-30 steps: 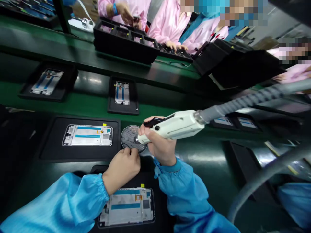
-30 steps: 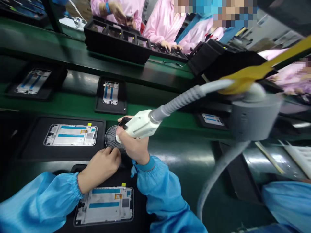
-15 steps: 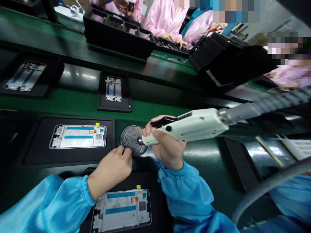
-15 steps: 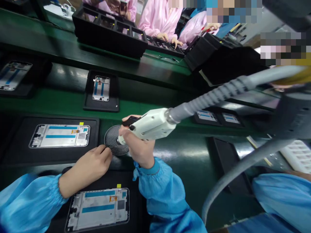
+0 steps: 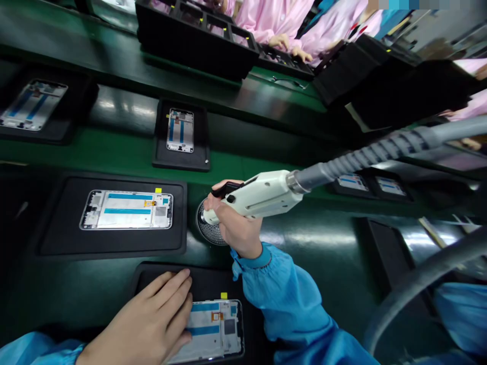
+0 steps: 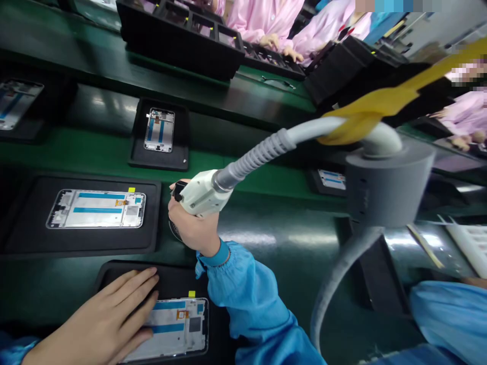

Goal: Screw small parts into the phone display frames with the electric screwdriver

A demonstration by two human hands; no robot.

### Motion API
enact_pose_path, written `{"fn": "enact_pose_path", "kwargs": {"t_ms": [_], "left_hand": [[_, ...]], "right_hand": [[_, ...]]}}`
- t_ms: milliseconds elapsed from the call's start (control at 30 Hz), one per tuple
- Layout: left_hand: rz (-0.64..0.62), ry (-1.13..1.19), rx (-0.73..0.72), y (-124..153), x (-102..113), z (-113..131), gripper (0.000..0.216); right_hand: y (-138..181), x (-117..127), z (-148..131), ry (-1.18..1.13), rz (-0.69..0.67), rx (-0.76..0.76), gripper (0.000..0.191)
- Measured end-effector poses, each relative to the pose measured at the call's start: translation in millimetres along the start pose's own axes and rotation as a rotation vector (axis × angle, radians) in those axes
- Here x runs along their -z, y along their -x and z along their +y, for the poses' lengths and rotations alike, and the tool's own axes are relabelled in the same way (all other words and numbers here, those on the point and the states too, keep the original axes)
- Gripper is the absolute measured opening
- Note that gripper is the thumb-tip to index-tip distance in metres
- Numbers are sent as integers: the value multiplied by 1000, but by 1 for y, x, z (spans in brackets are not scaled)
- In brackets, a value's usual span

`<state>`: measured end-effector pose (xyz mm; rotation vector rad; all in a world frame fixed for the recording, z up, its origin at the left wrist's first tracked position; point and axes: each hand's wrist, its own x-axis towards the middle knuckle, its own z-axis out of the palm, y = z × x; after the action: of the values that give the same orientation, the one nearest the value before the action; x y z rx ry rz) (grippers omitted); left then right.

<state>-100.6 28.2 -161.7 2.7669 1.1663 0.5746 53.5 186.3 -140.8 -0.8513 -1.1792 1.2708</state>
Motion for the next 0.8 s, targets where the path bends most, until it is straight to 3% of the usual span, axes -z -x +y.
{"fn": "enact_pose_path", "kwargs": {"t_ms": [133, 367, 600, 700, 800], "left_hand": [[-18, 43, -12, 2, 6, -3, 46], [-90, 57, -163, 1, 11, -6, 47], [-146, 55, -184, 1, 13, -7, 55], [-186, 68, -195, 3, 14, -8, 59], [-195, 98, -198, 6, 11, -6, 62]], "right_hand": [[-1, 0, 3, 12, 18, 1, 17], [-1, 1, 6, 31, 41, -12, 19], [-2, -2, 8, 31, 53, -26, 17], [-4, 1, -6, -17, 47, -10, 19], [2, 8, -37, -105, 64, 41, 18]]}}
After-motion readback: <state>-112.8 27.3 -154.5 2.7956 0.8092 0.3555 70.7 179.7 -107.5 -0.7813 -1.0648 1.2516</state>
